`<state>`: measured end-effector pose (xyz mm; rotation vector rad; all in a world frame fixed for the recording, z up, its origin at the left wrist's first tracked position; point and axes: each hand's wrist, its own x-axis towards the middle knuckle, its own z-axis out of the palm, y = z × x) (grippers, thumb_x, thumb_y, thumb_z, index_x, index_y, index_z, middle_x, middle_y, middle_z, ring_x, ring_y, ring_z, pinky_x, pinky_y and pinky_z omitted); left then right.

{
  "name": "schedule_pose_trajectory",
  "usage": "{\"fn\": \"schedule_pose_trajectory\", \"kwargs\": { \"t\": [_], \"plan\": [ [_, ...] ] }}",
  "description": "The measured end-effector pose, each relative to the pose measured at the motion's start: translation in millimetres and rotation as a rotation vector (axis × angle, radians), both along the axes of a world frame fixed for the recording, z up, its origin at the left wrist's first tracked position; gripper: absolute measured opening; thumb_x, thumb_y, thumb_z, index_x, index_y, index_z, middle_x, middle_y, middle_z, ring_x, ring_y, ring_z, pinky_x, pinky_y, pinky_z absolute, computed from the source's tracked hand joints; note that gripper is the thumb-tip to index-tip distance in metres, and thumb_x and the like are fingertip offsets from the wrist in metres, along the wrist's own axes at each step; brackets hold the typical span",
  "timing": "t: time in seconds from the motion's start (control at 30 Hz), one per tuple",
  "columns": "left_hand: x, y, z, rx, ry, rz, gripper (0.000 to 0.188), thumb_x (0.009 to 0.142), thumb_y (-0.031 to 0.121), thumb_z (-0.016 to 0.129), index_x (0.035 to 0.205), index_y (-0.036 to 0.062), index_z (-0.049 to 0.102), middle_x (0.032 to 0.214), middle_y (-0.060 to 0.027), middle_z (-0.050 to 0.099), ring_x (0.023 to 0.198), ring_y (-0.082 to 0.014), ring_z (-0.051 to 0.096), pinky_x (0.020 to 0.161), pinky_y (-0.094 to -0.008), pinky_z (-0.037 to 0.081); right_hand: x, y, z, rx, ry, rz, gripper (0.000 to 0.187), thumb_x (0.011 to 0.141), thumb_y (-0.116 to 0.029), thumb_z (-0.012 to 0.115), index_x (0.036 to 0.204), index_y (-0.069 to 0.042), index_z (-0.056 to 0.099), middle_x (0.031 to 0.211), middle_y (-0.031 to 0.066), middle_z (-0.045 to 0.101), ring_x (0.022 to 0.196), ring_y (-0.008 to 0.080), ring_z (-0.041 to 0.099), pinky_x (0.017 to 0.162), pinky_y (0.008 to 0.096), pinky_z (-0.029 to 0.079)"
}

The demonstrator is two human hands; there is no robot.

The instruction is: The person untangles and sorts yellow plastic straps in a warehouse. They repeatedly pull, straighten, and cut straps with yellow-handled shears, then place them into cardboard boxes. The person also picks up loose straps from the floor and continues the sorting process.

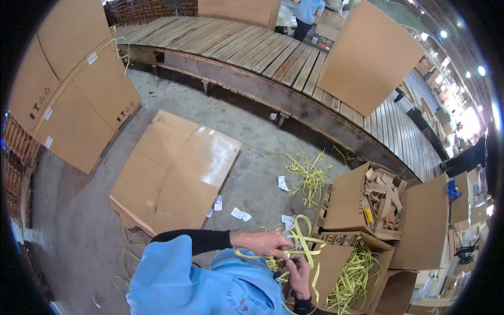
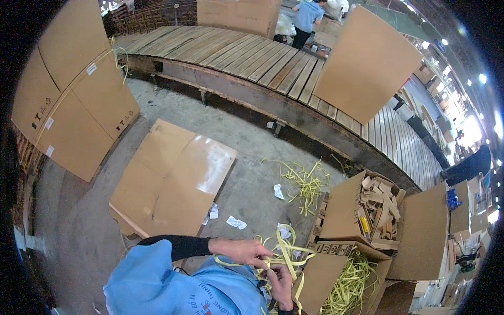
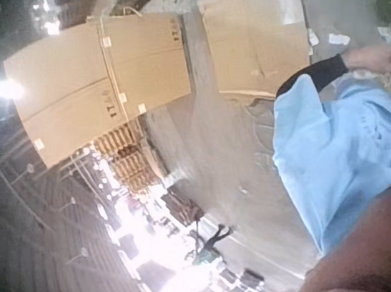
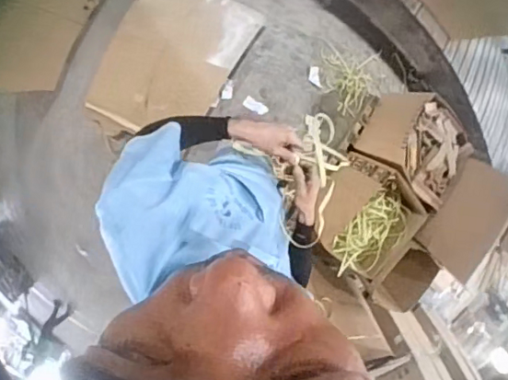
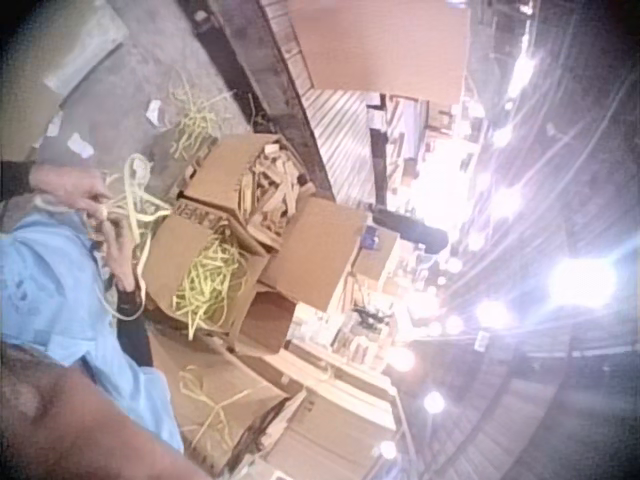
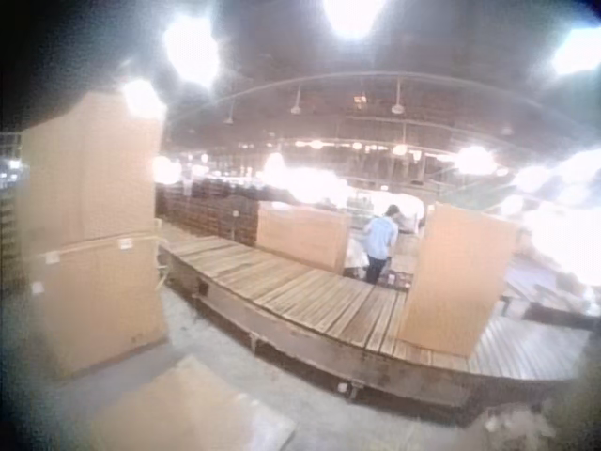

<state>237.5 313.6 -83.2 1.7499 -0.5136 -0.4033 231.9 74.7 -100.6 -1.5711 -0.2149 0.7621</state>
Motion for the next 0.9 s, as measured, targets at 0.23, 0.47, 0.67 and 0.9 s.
{"fn": "schedule_pose_trajectory", "kwargs": {
  "t": [0.23, 0.47, 0.67, 0.9],
  "plan": [
    [-35, -14, -34, 0.135, 0.009, 0.322, 0.033, 0.085, 0.024, 0.073, 0.104, -0.0012, 0.063, 0.072, -0.0205, 0.064, 0.06, -0.029, 0.064, 0.057, -0.0376, 0.05, -4, 6, -4, -0.338, -0.478, 0.17, 0.02, 0.096, -0.013, 0.058, 0.109, 0.001, 0.064, 0.087, 0.0167, 0.066, 0.076, 0.024, 0.062, 0.07, 0.036, 0.049],
    [-61, -30, -36, -0.128, 0.357, 0.426, 0.04, 0.088, 0.018, 0.072, 0.115, -0.0083, 0.063, 0.103, -0.0189, 0.07, 0.092, -0.0234, 0.066, 0.083, -0.0335, 0.052, -14, -5, -6, -0.296, -0.557, 0.241, 0.023, 0.096, -0.019, 0.054, 0.1, 0.001, 0.063, 0.078, 0.0209, 0.062, 0.072, 0.0385, 0.06, 0.067, 0.045, 0.049],
    [-61, -37, -42, -0.178, 0.464, 0.423, 0.029, 0.08, 0.013, 0.081, 0.1, -0.005, 0.069, 0.082, -0.0078, 0.07, 0.069, -0.0102, 0.06, 0.061, -0.0245, 0.048, -34, -25, 1, -0.162, -0.545, 0.177, 0.026, 0.097, -0.022, 0.053, 0.099, 0.002, 0.064, 0.086, 0.0231, 0.064, 0.078, 0.0408, 0.06, 0.072, 0.0455, 0.049],
    [-48, -38, -44, -0.202, 0.41, 0.175, 0.012, 0.079, 0.007, 0.077, 0.089, 0.0031, 0.07, 0.073, 0.0003, 0.065, 0.062, -0.0071, 0.053, 0.055, -0.0248, 0.042, -50, -28, 9, -0.141, -0.653, 0.144, 0.025, 0.099, -0.017, 0.05, 0.106, 0.005, 0.059, 0.09, 0.0234, 0.063, 0.078, 0.0367, 0.06, 0.073, 0.0429, 0.049]
  ]
}}
